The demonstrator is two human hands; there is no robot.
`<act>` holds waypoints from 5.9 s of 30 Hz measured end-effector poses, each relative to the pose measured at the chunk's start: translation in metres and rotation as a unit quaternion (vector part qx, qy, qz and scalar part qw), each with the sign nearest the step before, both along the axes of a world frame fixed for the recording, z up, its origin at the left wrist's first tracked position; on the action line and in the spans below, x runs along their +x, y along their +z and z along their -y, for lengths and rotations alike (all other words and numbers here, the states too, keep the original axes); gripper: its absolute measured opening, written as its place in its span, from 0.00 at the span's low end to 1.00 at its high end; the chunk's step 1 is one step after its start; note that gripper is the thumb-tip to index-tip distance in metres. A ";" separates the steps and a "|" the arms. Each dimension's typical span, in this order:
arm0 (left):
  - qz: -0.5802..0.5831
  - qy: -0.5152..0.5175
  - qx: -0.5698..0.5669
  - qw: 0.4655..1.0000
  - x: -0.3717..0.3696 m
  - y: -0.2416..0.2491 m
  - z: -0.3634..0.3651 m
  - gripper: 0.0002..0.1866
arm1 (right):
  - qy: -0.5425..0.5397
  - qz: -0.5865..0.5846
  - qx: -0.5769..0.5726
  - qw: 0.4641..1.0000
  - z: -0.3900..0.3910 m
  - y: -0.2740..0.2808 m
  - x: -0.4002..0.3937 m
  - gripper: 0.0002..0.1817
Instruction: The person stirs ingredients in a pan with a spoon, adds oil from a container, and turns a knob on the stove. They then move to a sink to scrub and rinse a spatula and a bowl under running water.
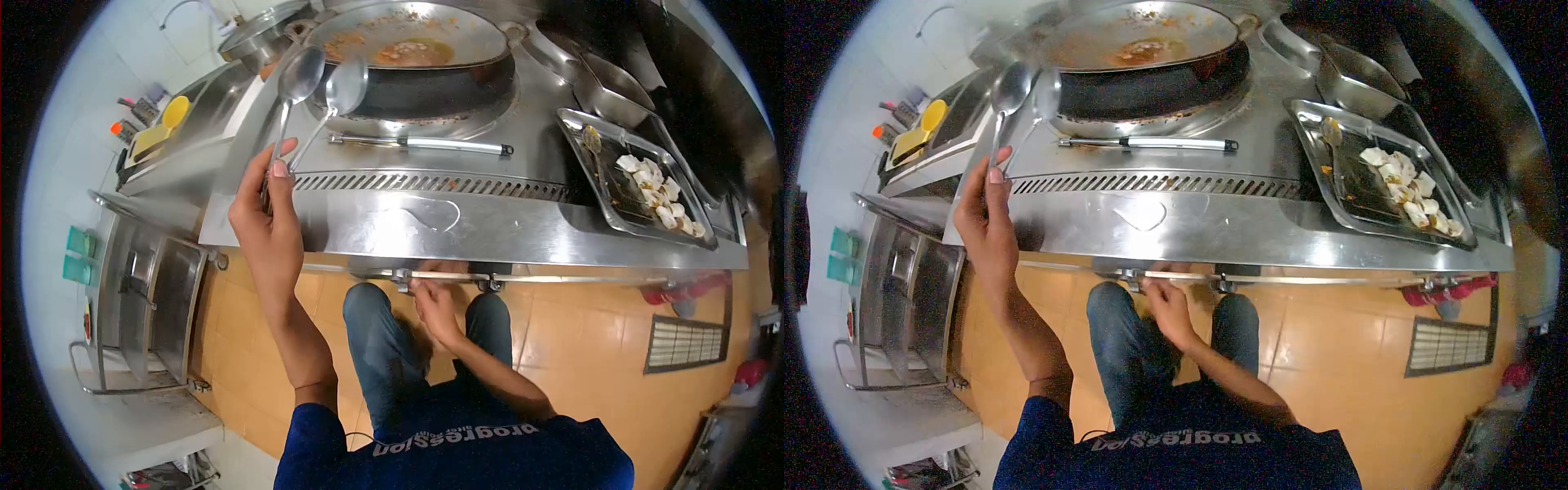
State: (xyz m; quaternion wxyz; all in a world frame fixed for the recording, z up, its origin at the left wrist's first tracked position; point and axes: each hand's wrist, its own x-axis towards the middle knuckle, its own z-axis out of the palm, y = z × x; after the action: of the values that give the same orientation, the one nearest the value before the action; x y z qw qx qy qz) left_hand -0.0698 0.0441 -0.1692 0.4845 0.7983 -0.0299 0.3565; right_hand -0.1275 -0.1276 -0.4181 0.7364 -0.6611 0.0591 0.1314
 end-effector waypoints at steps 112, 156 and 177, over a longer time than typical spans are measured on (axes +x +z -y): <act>0.076 0.125 0.087 0.985 0.018 -0.011 0.011 0.16 | 0.093 0.389 -0.050 0.915 -0.003 -0.048 0.011 0.03; 0.074 0.109 0.114 0.985 0.028 -0.015 -0.010 0.18 | 0.007 0.425 -0.017 0.905 -0.021 -0.063 0.013 0.03; 0.093 0.132 0.127 0.979 0.022 -0.013 0.004 0.14 | 0.038 0.427 -0.031 0.903 -0.012 -0.055 0.013 0.06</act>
State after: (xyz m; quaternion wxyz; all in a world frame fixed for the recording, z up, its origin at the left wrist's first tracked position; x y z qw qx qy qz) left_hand -0.0480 0.0402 -0.1824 0.3234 0.8135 -0.0144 0.4831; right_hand -0.1145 -0.1157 -0.4728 0.6647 -0.6782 -0.2816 -0.1374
